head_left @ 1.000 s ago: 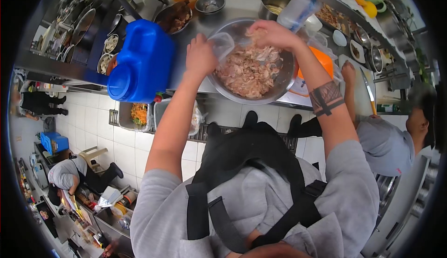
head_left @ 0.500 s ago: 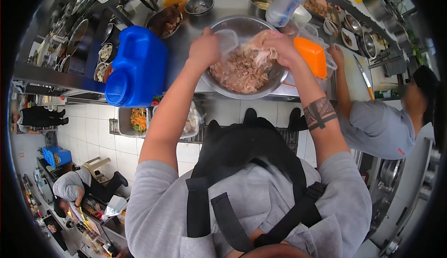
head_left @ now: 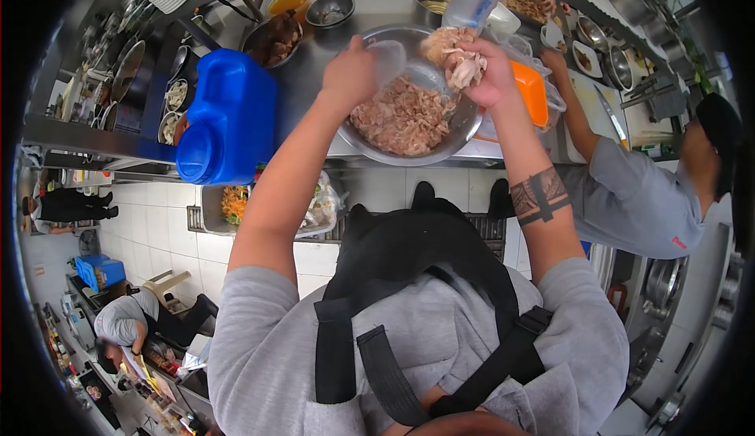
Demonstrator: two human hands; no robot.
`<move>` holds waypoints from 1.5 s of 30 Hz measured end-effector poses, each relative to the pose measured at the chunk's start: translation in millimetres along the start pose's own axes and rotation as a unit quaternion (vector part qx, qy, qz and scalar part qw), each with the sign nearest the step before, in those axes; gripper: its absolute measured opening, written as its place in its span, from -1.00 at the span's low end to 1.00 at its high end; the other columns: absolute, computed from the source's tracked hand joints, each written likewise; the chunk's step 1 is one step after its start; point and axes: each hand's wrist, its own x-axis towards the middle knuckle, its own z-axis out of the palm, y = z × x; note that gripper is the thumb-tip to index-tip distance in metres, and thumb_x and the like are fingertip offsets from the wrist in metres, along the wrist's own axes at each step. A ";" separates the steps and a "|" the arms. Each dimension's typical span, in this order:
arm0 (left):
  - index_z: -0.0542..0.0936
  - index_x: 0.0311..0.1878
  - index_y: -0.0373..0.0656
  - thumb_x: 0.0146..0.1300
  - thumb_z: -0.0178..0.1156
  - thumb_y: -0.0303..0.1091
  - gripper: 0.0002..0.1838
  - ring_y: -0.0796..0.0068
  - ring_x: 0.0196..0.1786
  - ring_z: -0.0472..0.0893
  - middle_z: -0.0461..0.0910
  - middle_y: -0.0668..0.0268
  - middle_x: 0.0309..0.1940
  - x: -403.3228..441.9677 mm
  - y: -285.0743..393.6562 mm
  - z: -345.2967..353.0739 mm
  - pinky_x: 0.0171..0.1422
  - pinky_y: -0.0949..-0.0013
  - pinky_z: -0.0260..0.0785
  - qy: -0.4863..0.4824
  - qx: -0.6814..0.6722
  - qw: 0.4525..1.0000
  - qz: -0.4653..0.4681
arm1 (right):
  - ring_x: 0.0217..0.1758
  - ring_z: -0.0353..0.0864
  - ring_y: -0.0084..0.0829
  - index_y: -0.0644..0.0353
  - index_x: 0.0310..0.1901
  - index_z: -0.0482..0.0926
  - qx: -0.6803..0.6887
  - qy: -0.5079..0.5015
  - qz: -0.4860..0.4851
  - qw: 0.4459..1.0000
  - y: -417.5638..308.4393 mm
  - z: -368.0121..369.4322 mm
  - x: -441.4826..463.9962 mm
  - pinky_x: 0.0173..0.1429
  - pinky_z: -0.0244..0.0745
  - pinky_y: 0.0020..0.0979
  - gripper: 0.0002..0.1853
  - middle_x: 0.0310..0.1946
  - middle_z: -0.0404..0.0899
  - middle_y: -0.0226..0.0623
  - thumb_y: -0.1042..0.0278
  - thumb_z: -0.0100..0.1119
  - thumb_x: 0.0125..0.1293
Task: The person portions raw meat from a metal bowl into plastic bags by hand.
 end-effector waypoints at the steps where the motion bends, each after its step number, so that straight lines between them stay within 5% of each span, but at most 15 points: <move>1: 0.63 0.17 -0.08 0.07 0.27 -0.47 -0.49 -0.05 0.06 0.67 0.51 0.03 0.09 1.8 2.0 3.3 0.14 0.02 0.58 0.000 0.002 1.000 -0.001 | -0.19 0.72 -0.28 0.23 0.06 0.54 0.025 -0.007 0.017 1.000 0.1 6.7 -1.1 -0.07 0.69 -0.21 -0.69 -0.11 0.66 -0.18 0.46 0.24 0.28; 4: 0.70 0.11 -0.08 -0.05 0.41 -0.38 -0.46 -0.07 0.05 0.66 0.67 0.01 0.00 19.0 -6.4 34.9 0.15 0.02 0.55 0.097 -0.089 0.979 0.158 | -0.14 0.70 -0.29 0.23 0.02 0.58 -0.037 0.079 0.027 0.996 5.4 -9.3 20.8 0.00 0.67 -0.25 -0.72 -0.10 0.67 -0.18 0.42 0.26 0.28; 5: 0.74 0.00 -0.15 -0.13 0.44 -0.31 -0.50 -0.04 0.01 0.68 0.70 0.02 -0.03 16.1 14.0 5.4 0.15 0.04 0.55 -0.062 -0.089 0.991 0.079 | 0.02 0.71 -0.24 0.27 0.04 0.61 -0.025 0.054 0.004 0.998 13.0 -37.9 35.2 0.11 0.66 -0.25 -0.70 -0.02 0.68 -0.13 0.44 0.25 0.27; 9: 0.76 -0.04 -0.15 -0.07 0.43 -0.26 -0.56 -0.11 0.14 0.56 0.75 0.11 -0.15 11.6 24.6 36.3 0.32 0.01 0.43 -0.020 -0.166 0.986 0.025 | 0.28 0.59 -0.07 0.45 0.18 0.52 -0.027 -0.004 0.142 0.990 33.7 -19.8 44.6 0.39 0.48 0.02 -0.55 0.19 0.62 0.02 0.39 0.02 0.31; 13: 0.72 0.01 -0.23 -0.12 0.51 -0.23 -0.45 -0.20 0.22 0.48 0.72 -0.01 -0.09 -0.6 41.7 54.8 0.35 0.02 0.43 -0.078 -0.039 0.994 0.065 | 0.04 0.69 -0.20 0.34 0.19 0.54 -0.213 -0.058 0.208 0.953 47.6 -37.4 56.8 0.00 0.67 -0.17 -0.56 0.03 0.66 -0.09 0.49 0.03 0.26; 15: 0.68 0.05 -0.27 -0.07 0.48 -0.33 -0.46 -0.23 0.20 0.51 0.69 -0.12 -0.12 4.4 39.8 55.9 0.33 0.03 0.45 -0.067 -0.205 0.976 -0.038 | -0.05 0.69 -0.32 0.28 0.22 0.53 -0.571 0.131 0.155 0.796 59.6 -2.6 61.2 -0.16 0.67 -0.27 -0.55 -0.01 0.65 -0.14 0.59 0.00 0.27; 18: 0.63 0.06 -0.32 -0.04 0.45 -0.39 -0.48 -0.25 0.20 0.54 0.63 -0.25 0.00 4.5 44.5 43.7 0.31 0.04 0.48 0.037 -0.295 0.954 -0.036 | -0.02 0.70 -0.37 0.27 0.24 0.50 -0.668 0.043 -0.014 0.743 53.7 -6.8 67.0 -0.04 0.68 -0.35 -0.57 0.00 0.66 -0.14 0.63 0.02 0.34; 19: 0.63 0.06 -0.32 -0.04 0.45 -0.39 -0.48 -0.25 0.20 0.54 0.63 -0.25 0.00 6.1 44.9 39.2 0.31 0.04 0.48 0.037 -0.295 0.954 -0.038 | -0.02 0.70 -0.37 0.27 0.24 0.50 -0.667 0.042 -0.013 0.743 51.1 6.4 62.6 -0.04 0.68 -0.35 -0.57 0.00 0.66 -0.14 0.63 0.02 0.34; 21: 0.59 0.06 -0.35 -0.03 0.39 -0.47 -0.50 -0.27 0.21 0.54 0.50 -0.34 0.15 8.9 46.4 35.4 0.32 0.01 0.47 0.085 -0.403 0.903 -0.121 | 0.00 0.72 -0.33 0.30 0.25 0.50 -0.389 0.146 -0.079 0.906 44.5 43.7 45.9 0.08 0.68 -0.36 -0.61 0.01 0.67 -0.12 0.59 0.07 0.39; 28: 0.65 0.14 -0.34 -0.18 0.49 -0.30 -0.31 -0.02 0.20 0.62 0.59 -0.17 0.14 8.5 16.1 -2.1 0.24 0.06 0.51 0.029 -0.274 0.957 -0.085 | -0.11 0.74 -0.32 0.34 0.04 0.61 -0.366 0.134 -0.226 0.893 40.1 -0.7 39.6 -0.01 0.69 -0.37 -0.71 -0.09 0.70 -0.13 0.68 0.04 0.31; 33: 0.62 0.25 -0.24 -0.10 0.47 -0.40 -0.29 -0.01 0.27 0.55 0.55 -0.05 0.18 16.4 -1.6 -4.7 0.40 0.19 0.40 0.092 -0.218 0.972 0.017 | -0.12 0.74 -0.11 0.22 0.10 0.66 -0.740 0.112 0.017 0.663 76.6 -20.5 16.8 0.03 0.62 -0.25 -0.50 -0.21 0.71 -0.02 0.30 0.36 0.07; 34: 0.61 0.27 -0.23 -0.07 0.39 -0.47 -0.31 0.00 0.28 0.55 0.54 -0.03 0.20 10.7 1.0 -15.0 0.39 0.20 0.40 0.088 -0.233 0.969 0.003 | -0.12 0.74 -0.11 0.22 0.10 0.66 -0.736 0.120 0.016 0.666 95.2 -38.0 20.4 0.03 0.62 -0.25 -0.50 -0.21 0.71 -0.02 0.30 0.36 0.07; 36: 0.60 0.30 -0.21 -0.04 0.32 -0.54 -0.31 0.00 0.29 0.54 0.53 -0.01 0.22 15.2 1.2 -31.2 0.39 0.20 0.40 0.083 -0.251 0.964 -0.010 | -0.14 0.75 -0.04 0.17 0.01 0.70 -0.859 0.072 -0.147 0.485 128.6 -89.6 45.8 0.01 0.63 -0.14 -0.57 -0.20 0.72 0.03 0.28 0.39 0.05; 39: 0.60 0.30 -0.22 -0.03 0.20 -0.61 -0.32 0.01 0.29 0.55 0.53 0.02 0.23 16.3 -2.0 -42.9 0.38 0.22 0.41 0.054 -0.198 0.979 0.006 | -0.16 0.72 0.02 0.17 -0.02 0.69 -0.908 0.014 -0.022 0.419 114.6 -84.4 63.1 -0.02 0.62 -0.11 -0.56 -0.23 0.72 0.04 0.28 0.41 -0.01; 45: 0.64 0.28 -0.12 -0.03 0.14 -0.68 -0.31 0.01 0.24 0.59 0.55 0.04 0.20 19.8 -22.2 -34.6 0.35 0.23 0.43 0.029 -0.175 0.983 0.043 | -0.31 0.74 -0.32 0.26 -0.18 0.63 -0.724 0.067 0.010 0.686 40.4 5.1 18.7 -0.26 0.62 -0.27 -0.72 -0.36 0.71 -0.21 0.45 0.41 0.04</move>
